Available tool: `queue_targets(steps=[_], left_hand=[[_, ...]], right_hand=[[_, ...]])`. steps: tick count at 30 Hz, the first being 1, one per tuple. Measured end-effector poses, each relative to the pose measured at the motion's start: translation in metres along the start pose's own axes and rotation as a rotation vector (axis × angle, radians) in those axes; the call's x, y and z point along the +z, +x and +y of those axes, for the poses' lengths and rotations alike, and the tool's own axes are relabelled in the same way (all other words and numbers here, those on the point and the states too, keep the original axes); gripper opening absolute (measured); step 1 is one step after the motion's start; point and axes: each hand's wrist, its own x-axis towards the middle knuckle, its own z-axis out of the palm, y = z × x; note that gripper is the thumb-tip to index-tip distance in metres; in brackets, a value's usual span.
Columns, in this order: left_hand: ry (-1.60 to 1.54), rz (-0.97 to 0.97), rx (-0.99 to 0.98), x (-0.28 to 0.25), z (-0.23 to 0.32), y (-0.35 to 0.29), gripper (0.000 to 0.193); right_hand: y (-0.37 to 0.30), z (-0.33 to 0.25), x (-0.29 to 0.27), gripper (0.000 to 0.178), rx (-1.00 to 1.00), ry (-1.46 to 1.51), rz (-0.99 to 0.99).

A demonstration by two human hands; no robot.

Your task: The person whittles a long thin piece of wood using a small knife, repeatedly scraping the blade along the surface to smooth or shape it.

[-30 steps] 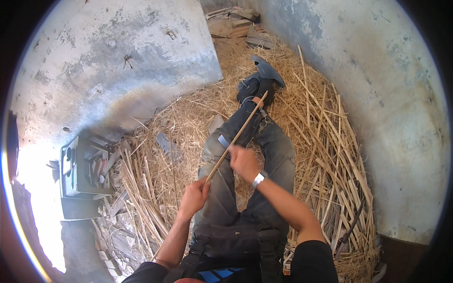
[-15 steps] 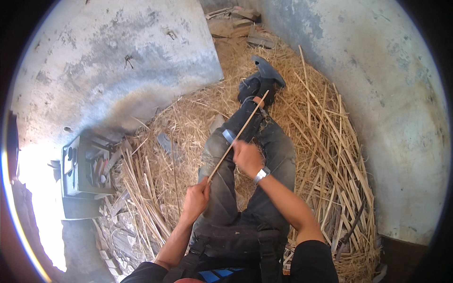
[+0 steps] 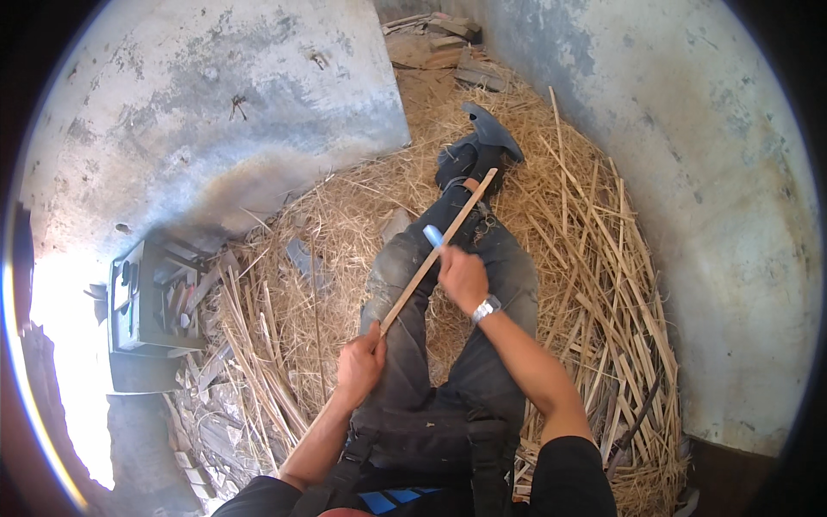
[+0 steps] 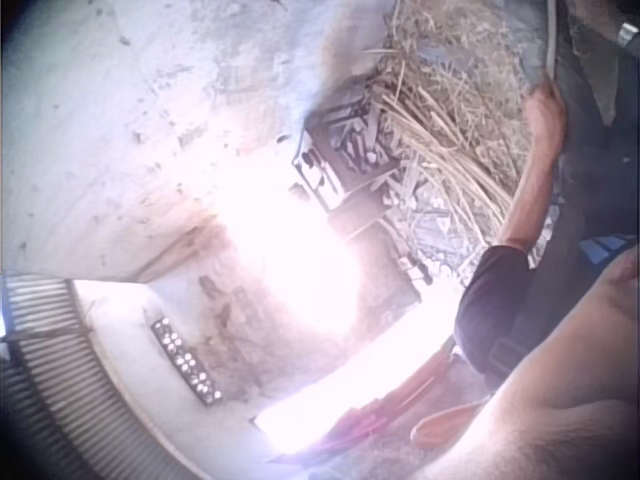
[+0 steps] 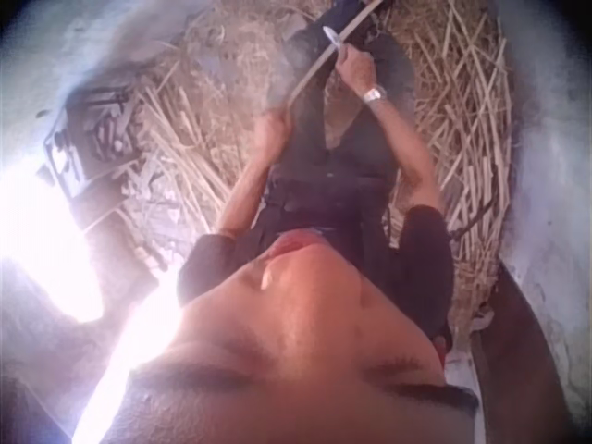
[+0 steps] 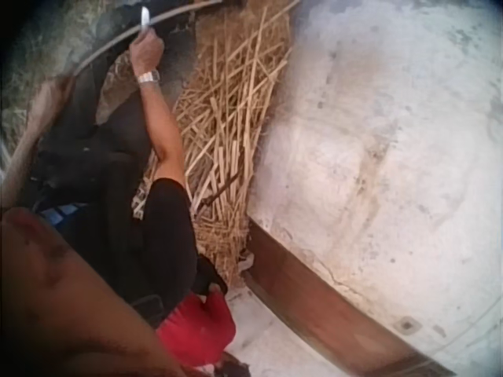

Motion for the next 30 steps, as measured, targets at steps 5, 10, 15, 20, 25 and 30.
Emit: queue_targets(steps=[5, 10, 15, 20, 25, 30], left_hand=[[-0.013, -0.006, -0.016, 0.0, -0.005, -0.002, 0.034], [-0.044, 0.011, 0.02, -0.004, -0.007, 0.0, 0.036], [-0.083, -0.001, 0.055, -0.006, -0.014, -0.005, 0.037], [-0.102, 0.019, 0.062, 0.001, -0.015, -0.004, 0.036], [-0.132, -0.002, -0.003, -0.006, -0.017, -0.002, 0.037], [-0.167, -0.091, -0.137, -0.018, -0.014, 0.0, 0.041]], right_hand=[[-0.096, -0.07, 0.0, 0.026, -0.162, 0.045, -0.36], [-0.053, -0.039, 0.006, 0.028, -0.092, 0.051, -0.149], [0.062, 0.035, -0.017, 0.032, 0.184, -0.205, 0.097], [0.051, 0.041, -0.018, 0.03, 0.022, -0.076, 0.143], [-0.064, -0.047, -0.001, 0.022, -0.209, 0.045, -0.258], [-0.01, -0.01, -0.003, 0.03, -0.13, 0.051, 0.004]])
